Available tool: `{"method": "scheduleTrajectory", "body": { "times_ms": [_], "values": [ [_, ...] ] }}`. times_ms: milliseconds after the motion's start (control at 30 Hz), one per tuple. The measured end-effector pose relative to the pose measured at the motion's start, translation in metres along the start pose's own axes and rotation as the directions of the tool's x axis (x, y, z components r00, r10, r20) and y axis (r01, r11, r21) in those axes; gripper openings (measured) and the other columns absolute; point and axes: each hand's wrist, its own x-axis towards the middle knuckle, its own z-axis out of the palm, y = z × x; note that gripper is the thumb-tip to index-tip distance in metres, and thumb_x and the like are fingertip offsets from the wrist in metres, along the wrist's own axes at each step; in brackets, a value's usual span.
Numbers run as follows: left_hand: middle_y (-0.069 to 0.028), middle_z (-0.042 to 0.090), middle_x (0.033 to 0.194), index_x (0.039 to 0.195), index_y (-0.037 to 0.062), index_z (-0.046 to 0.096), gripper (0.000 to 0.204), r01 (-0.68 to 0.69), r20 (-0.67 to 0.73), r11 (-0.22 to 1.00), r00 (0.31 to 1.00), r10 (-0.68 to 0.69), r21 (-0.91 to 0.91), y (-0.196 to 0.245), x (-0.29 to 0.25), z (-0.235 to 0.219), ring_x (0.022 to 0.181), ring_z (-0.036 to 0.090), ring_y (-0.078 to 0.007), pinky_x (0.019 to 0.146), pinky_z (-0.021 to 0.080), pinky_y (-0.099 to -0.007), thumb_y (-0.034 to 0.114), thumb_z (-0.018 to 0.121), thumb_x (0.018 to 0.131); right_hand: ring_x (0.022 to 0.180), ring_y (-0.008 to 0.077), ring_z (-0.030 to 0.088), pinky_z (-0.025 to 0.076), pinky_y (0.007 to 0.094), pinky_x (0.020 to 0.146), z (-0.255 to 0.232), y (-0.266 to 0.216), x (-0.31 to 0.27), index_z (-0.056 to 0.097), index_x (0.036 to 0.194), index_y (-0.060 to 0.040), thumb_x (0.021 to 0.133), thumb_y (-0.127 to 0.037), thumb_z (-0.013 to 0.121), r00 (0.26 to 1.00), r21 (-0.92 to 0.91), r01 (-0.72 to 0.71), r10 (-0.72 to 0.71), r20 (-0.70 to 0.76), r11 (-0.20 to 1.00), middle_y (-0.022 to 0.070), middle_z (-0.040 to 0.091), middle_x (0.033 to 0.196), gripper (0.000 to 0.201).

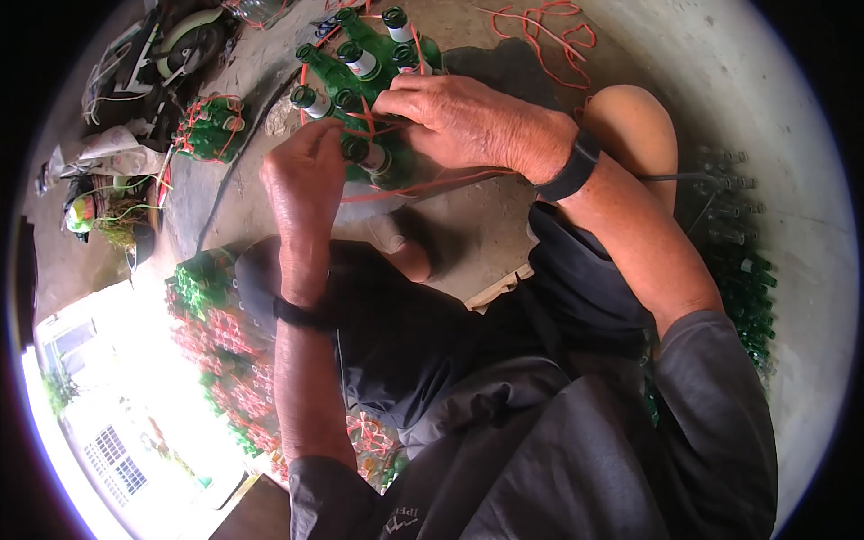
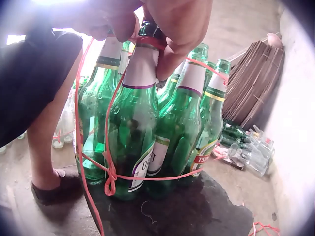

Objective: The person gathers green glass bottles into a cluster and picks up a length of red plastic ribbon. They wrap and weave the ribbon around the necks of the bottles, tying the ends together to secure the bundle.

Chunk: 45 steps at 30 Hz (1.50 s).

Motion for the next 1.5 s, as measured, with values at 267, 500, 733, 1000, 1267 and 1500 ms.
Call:
{"method": "scheduleTrajectory", "body": {
  "times_ms": [267,500,733,1000,1267,1500],
  "values": [
    [-0.0204,0.069,0.073,0.093,0.0073,0.079,0.014,0.013,-0.015,0.999,1.0,-0.013,0.034,-0.001,-0.006,-0.001,0.067,0.072,-0.0337,0.065,0.055,-0.0379,0.014,0.067,0.088,0.098,0.0397,0.062,0.051,0.0448,0.083,-0.002,0.003,0.0,0.059,0.124,-0.0036,0.089,0.003,0.061,0.999,0.015,0.039,-0.039,0.028,0.999,0.0161,0.06,0.107,0.036],
    [-0.0186,0.072,0.074,0.094,0.0034,0.079,0.014,0.114,-0.009,0.991,0.993,-0.115,-0.065,-0.015,-0.016,0.004,0.065,0.073,-0.0235,0.065,0.055,-0.034,0.009,0.068,0.088,0.105,0.0407,0.062,0.053,0.0442,0.089,0.0,0.0,0.0,0.058,0.127,-0.0039,0.089,0.001,0.065,0.999,-0.004,0.022,-0.022,0.045,1.0,0.0171,0.062,0.113,0.039],
    [-0.0187,0.074,0.076,0.096,-0.0016,0.078,0.016,0.172,0.006,0.979,0.985,-0.172,-0.111,-0.011,-0.018,0.0,0.066,0.071,-0.017,0.064,0.054,-0.0317,0.007,0.067,0.088,0.104,0.0376,0.062,0.054,0.0437,0.091,0.001,0.0,-0.001,0.058,0.123,-0.0042,0.09,-0.002,0.063,0.999,-0.067,0.04,-0.039,0.022,0.997,0.0156,0.062,0.107,0.034],
    [-0.0077,0.071,0.071,0.101,-0.0055,0.077,0.02,0.295,0.093,0.928,0.955,-0.281,-0.226,-0.003,-0.026,-0.011,0.066,0.059,-0.0074,0.061,0.049,-0.0271,0.008,0.066,0.092,0.104,0.0364,0.062,0.054,0.0425,0.091,0.001,0.0,-0.001,0.056,0.124,-0.0036,0.09,-0.002,0.063,0.998,-0.1,0.057,-0.052,0.044,0.993,0.0157,0.059,0.107,0.034],
    [-0.0035,0.071,0.081,0.107,-0.005,0.076,0.022,0.323,0.072,0.828,0.942,-0.327,-0.458,-0.012,-0.04,0.0,0.074,0.059,-0.0068,0.068,0.048,-0.024,0.012,0.067,0.096,0.103,0.0417,0.062,0.054,0.0449,0.087,-0.001,-0.001,-0.002,0.057,0.128,-0.0045,0.093,-0.002,0.062,0.999,-0.063,0.028,-0.025,0.046,0.998,0.019,0.06,0.115,0.035],
    [-0.002,0.071,0.084,0.11,-0.0029,0.075,0.021,0.336,0.075,0.8,0.935,-0.346,-0.497,-0.013,-0.048,0.001,0.08,0.059,-0.0066,0.074,0.048,-0.0244,0.011,0.067,0.097,0.108,0.0382,0.06,0.052,0.0435,0.094,-0.002,-0.005,0.0,0.058,0.121,-0.0023,0.089,0.001,0.061,0.998,-0.067,0.048,-0.045,0.042,0.997,0.0167,0.061,0.11,0.032]
  ]
}}
